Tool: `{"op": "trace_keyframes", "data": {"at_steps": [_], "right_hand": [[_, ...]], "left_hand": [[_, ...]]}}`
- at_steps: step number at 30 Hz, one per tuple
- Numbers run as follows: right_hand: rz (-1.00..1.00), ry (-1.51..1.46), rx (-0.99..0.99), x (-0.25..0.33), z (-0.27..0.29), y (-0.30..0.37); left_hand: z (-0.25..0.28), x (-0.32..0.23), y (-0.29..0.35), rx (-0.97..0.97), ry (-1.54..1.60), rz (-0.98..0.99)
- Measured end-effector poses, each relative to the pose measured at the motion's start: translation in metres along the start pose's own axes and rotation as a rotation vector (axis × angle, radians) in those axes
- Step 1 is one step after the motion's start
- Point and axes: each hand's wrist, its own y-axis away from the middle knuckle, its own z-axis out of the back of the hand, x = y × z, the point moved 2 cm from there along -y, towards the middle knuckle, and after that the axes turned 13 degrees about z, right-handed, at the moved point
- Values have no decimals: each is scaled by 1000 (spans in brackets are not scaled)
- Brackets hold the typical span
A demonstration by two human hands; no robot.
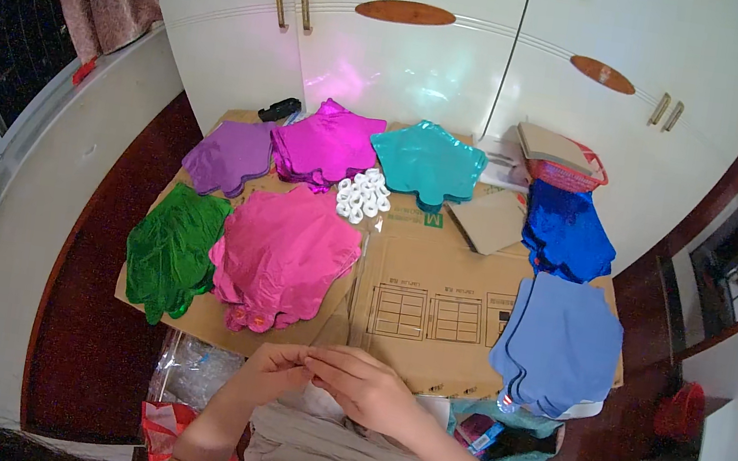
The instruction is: Counting and bagging small white plastic parts on a production table.
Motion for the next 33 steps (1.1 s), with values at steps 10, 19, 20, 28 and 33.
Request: {"op": "trace_keyframes", "data": {"at_steps": [10,19,20,28,33], "right_hand": [[-312,-406,115,-10,-3,13],[-331,-469,125,-22,-22,11],[-319,-439,153,-21,-23,8],[-259,-270,217,-17,-19,-24],[-131,-195,200,-31,-23,-42]], "left_hand": [[12,10,11,127,-162,219],[20,8,11,132,7,167],[20,4,12,120,72,161],[34,-4,16,-146,-246,-33],[33,-14,27,-577,-604,-310]]}}
